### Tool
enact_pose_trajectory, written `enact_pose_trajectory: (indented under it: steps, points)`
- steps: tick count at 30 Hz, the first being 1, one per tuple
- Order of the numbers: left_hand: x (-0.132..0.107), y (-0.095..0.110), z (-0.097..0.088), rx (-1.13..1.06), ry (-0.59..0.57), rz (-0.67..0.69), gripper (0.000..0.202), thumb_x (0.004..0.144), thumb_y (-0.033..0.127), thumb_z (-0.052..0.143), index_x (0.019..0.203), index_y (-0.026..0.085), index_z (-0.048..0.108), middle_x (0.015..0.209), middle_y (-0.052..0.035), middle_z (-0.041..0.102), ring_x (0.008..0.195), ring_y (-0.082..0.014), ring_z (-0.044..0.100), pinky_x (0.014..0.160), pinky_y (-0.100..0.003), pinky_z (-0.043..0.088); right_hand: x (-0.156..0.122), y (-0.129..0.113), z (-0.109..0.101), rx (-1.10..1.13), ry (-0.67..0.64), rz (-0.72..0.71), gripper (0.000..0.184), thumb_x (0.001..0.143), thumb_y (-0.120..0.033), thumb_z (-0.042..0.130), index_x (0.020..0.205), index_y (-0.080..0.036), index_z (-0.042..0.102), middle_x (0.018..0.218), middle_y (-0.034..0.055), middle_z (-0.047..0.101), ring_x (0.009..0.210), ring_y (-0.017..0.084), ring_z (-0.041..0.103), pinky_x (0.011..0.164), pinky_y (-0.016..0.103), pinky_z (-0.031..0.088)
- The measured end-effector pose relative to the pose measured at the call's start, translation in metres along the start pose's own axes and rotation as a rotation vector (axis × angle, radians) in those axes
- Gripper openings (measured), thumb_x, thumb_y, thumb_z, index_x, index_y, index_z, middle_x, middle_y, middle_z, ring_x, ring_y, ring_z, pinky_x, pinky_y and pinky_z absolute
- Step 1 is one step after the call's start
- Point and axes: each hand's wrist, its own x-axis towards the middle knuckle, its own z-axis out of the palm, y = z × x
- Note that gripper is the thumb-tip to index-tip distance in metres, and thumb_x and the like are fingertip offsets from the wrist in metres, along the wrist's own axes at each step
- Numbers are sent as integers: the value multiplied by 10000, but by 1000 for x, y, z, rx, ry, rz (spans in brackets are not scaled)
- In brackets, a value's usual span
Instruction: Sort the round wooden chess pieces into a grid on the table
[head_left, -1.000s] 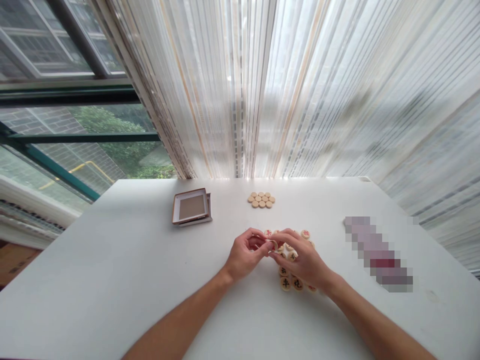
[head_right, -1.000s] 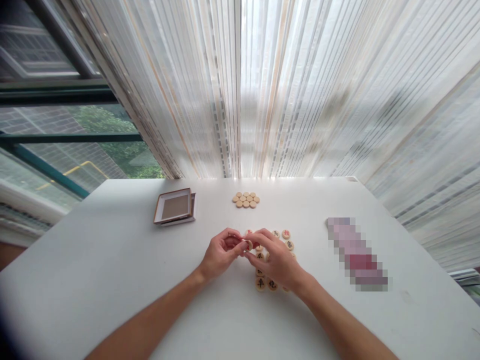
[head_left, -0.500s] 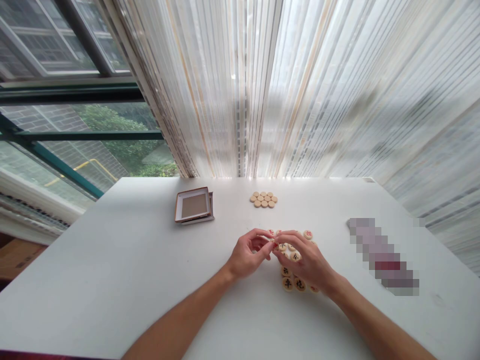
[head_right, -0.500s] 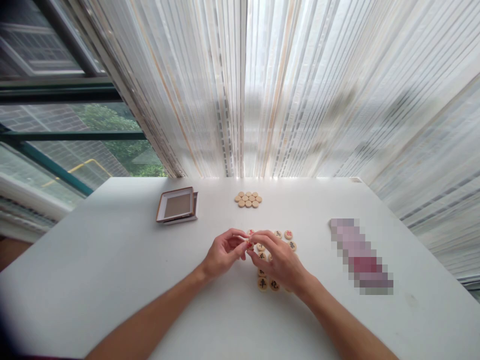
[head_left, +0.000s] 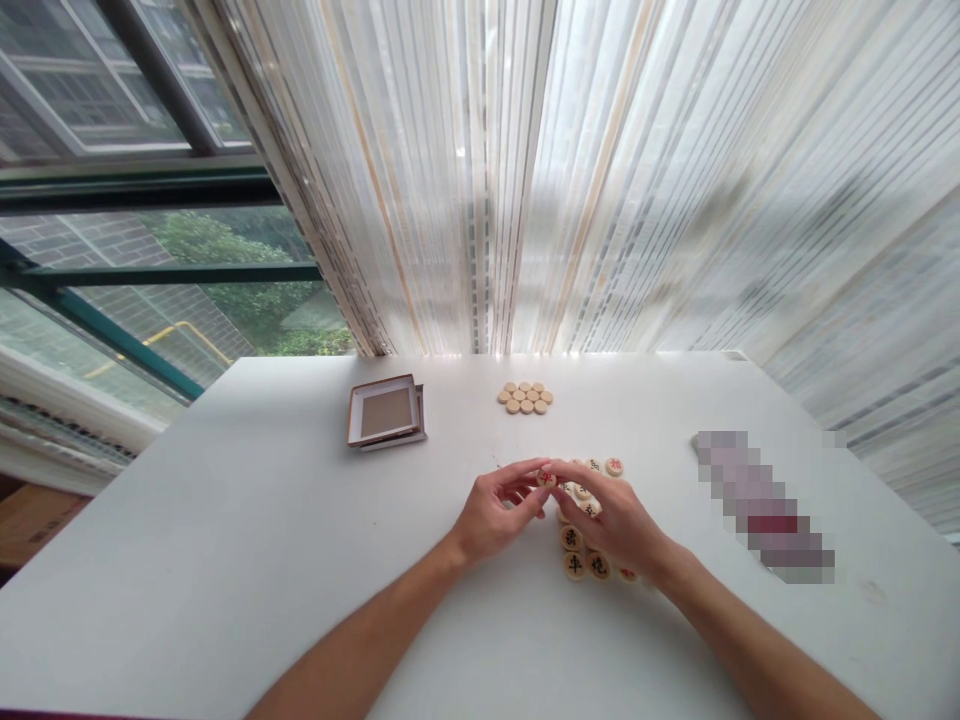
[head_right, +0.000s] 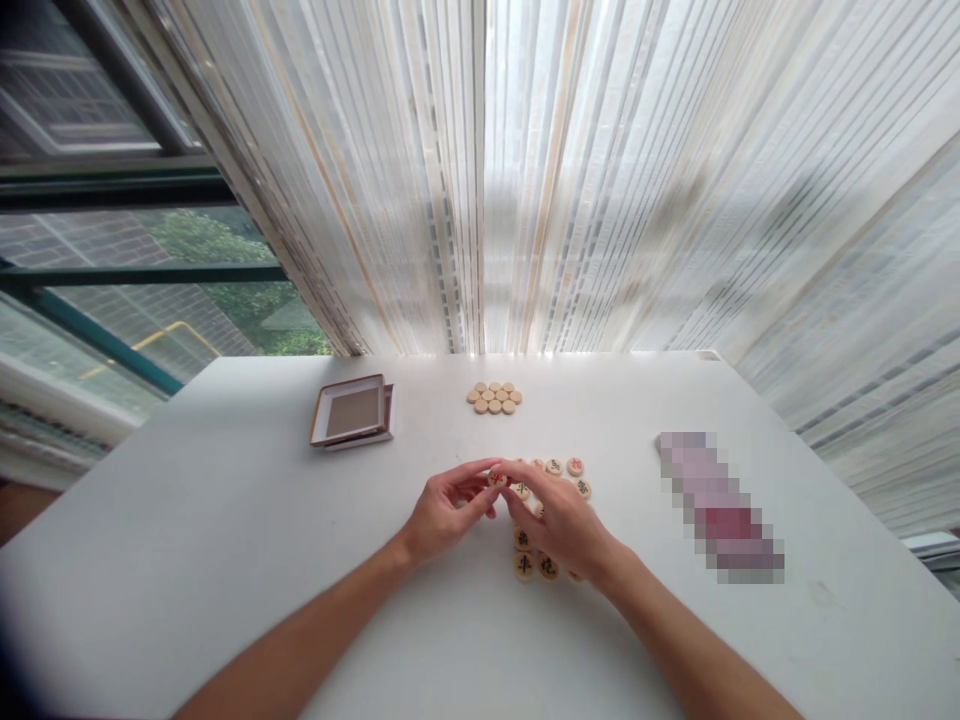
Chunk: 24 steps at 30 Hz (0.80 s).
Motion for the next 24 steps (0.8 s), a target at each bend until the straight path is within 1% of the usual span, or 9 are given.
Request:
enact_pose_trajectory:
  steps: [3, 6, 10, 12, 15, 18, 20, 22, 24]
  points:
    - [1, 0, 0, 13, 8, 1, 451, 872, 391, 688, 1274, 189, 653, 1069, -108, 744, 821, -196, 708, 678, -288, 593, -1, 0, 0, -8, -3, 6, 376, 983, -190, 493, 1335, -313, 531, 1225, 51, 701, 1023, 189, 705, 884, 332, 564]
    - [0, 1, 0, 1, 21, -19, 425, 879, 403, 679, 1245, 188, 672, 1055, -102, 748, 758, -173, 704, 673, -280, 583, -2, 1, 0, -5, -15, 37, 389, 986, -175, 472, 1346, -313, 519, 1258, 50, 685, 1100, 190, 677, 936, 349, 539]
    - [-1, 1, 2, -8, 31, -36, 396, 891, 405, 665, 1218, 183, 682, 1082, -107, 743, 719, -156, 707, 675, -268, 568, -2, 2, 0, 6, -21, 52, 337, 980, -197, 499, 1300, -294, 543, 1241, 47, 687, 1088, 179, 672, 976, 346, 511]
    - [-1, 2, 2, -7, 36, -31, 386, 890, 400, 669, 1208, 181, 677, 1078, -106, 743, 717, -154, 711, 671, -260, 561, -2, 2, 0, 10, -18, 59, 308, 975, -218, 517, 1273, -284, 554, 1211, 45, 696, 1079, 181, 672, 961, 330, 515]
    - [-1, 2, 2, -12, 49, -30, 356, 914, 402, 635, 1190, 182, 678, 1043, -99, 745, 708, -144, 702, 632, -237, 537, -1, 2, 0, 2, -10, 80, 279, 971, -210, 519, 1237, -276, 570, 1159, 42, 704, 1058, 180, 672, 918, 305, 525]
    - [0, 1, 1, -24, 60, -32, 326, 940, 410, 594, 1140, 176, 699, 1028, -101, 740, 693, -136, 692, 603, -227, 516, -1, 2, 0, -4, -3, 87, 233, 966, -213, 535, 1185, -272, 589, 1116, 39, 706, 1040, 177, 671, 900, 294, 526]
    - [0, 1, 1, -27, 56, -42, 314, 933, 411, 604, 1106, 169, 705, 1009, -101, 738, 695, -142, 697, 597, -226, 511, 0, 3, 0, 0, 7, 79, 205, 962, -223, 550, 1156, -272, 596, 1099, 37, 706, 1038, 178, 672, 901, 291, 529]
    - [0, 1, 2, -28, 46, -55, 317, 924, 407, 622, 1129, 173, 679, 979, -94, 740, 705, -151, 706, 592, -224, 507, 0, 3, 0, 1, 19, 57, 213, 959, -225, 558, 1163, -273, 594, 1097, 37, 708, 1041, 178, 674, 905, 290, 536]
    - [0, 1, 2, -42, 38, -65, 336, 918, 400, 635, 1174, 184, 621, 944, -83, 746, 708, -157, 711, 592, -225, 507, 0, 4, 0, -3, 23, 39, 234, 962, -222, 555, 1188, -275, 587, 1105, 38, 712, 1051, 178, 676, 918, 293, 540]
